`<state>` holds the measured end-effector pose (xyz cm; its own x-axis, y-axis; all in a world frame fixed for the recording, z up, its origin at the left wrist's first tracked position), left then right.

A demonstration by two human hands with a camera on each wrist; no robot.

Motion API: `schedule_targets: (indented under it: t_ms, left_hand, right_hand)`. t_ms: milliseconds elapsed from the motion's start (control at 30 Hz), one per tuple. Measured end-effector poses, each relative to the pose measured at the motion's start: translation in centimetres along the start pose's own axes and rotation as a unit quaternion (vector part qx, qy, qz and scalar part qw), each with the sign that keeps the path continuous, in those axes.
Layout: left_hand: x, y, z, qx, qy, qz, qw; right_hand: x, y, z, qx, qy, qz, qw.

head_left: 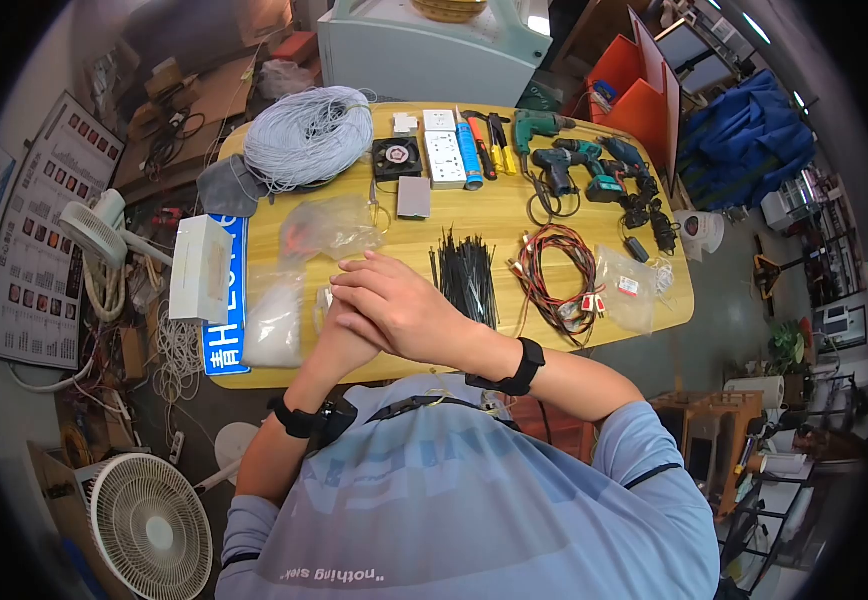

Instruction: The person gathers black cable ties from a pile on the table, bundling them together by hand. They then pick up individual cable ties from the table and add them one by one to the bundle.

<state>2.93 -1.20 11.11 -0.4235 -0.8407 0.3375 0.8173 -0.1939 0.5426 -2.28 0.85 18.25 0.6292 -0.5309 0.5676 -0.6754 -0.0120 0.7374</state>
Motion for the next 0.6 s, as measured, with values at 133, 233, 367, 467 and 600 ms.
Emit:
schedule_targets:
  t_ms: [133, 233, 367, 467, 600]
  left_hand:
    - [-0.1, -1.5, -3.4, -0.079, 0.145, -0.070, 0.984]
    - [0.0, -0.8, -4.0, -0.028, 0.197, -0.059, 0.978]
    - [-0.3, -2.0, -4.4, -0.013, 0.209, -0.113, 0.971]
    - [-0.8, -3.1, -3.9, -0.057, 0.190, -0.136, 0.971]
    - [-1.8, -4.9, -4.0, -0.163, 0.180, -0.168, 0.955]
  right_hand:
    - [-1.3, 0.0, 2.8, -0.010, -0.142, 0.014, 0.990]
    - [-2.0, -1.3, 4.3, -0.048, -0.195, -0.046, 0.979]
    - [-2.4, -0.4, 3.5, -0.042, -0.124, 0.015, 0.991]
    - [-3.1, -1.6, 3.9, -0.036, -0.113, -0.025, 0.993]
    - [-3.8, -2.2, 3.3, -0.010, -0.087, -0.052, 0.995]
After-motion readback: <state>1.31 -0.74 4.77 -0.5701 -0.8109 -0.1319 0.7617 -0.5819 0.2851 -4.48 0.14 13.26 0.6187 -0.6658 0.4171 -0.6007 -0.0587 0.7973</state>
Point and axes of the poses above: each hand's wrist, its own x-axis towards the middle knuckle, its own y-axis out of the back of the hand, z = x × y, the point moved 10 cm from there along x, towards the middle knuckle, and after that the axes turned 5 degrees about -z, right-handed, at the moved point
